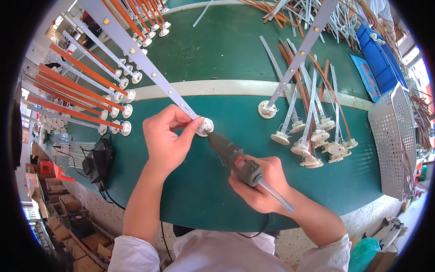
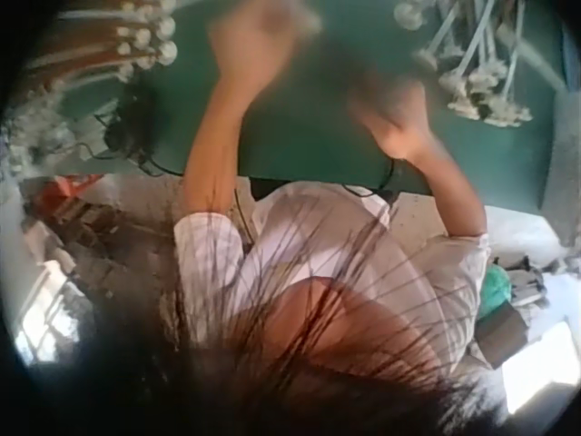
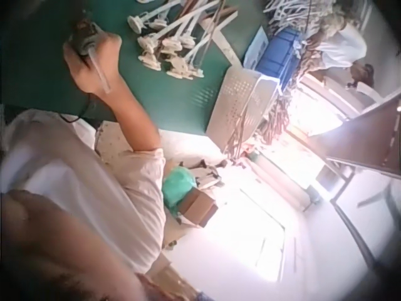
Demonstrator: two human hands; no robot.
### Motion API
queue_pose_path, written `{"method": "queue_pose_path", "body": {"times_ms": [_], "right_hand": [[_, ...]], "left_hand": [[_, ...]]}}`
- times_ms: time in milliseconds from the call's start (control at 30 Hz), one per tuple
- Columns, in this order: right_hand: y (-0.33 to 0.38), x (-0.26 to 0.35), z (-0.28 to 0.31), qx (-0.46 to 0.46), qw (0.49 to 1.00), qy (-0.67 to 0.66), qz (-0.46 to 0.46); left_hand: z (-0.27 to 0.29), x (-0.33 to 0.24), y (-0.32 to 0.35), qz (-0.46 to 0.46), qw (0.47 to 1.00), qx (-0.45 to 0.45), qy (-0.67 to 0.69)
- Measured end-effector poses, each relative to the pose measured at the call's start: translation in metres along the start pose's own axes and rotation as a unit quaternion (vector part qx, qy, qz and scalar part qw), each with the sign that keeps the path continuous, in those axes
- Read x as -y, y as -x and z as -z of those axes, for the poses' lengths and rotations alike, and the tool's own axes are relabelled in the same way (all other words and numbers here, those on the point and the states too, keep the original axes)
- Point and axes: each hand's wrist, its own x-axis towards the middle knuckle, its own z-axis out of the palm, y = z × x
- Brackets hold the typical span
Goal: The person assembles light strips by applying hot glue to circular plastic bases with a hot glue gun, attaching the strips to the bases by hand, and arranging the assembled pieces upright in a row on the table.
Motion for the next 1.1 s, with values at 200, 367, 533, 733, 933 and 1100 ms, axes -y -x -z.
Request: {"method": "queue_pose_path", "body": {"times_ms": [200,367,533,733,933,1100], "right_hand": [[-0.0028,-0.0001,-0.0005,-0.011,1.000,0.005,0.017],[-0.0045,0.0007,0.0008,-0.007,1.000,-0.020,0.010],[-0.0086,0.0012,-0.0053,-0.028,0.999,0.009,0.016],[-0.0073,0.0058,-0.0079,-0.030,0.999,0.019,-0.015],[-0.0067,0.0059,-0.0079,-0.029,0.999,0.022,-0.026],[-0.0076,0.0063,-0.0081,-0.031,0.999,0.036,-0.019]], "left_hand": [[0.0022,-0.0011,-0.0008,0.036,0.999,0.023,0.000],[0.0000,0.0008,-0.0026,0.029,0.999,0.025,0.010],[0.0019,0.0006,-0.0030,0.045,0.999,0.027,0.011],[0.0024,0.0001,-0.0026,0.050,0.998,0.030,0.014],[0.0038,-0.0007,-0.0029,0.058,0.998,0.033,0.012],[0.0019,0.0007,-0.0036,0.057,0.998,0.036,0.012]]}}
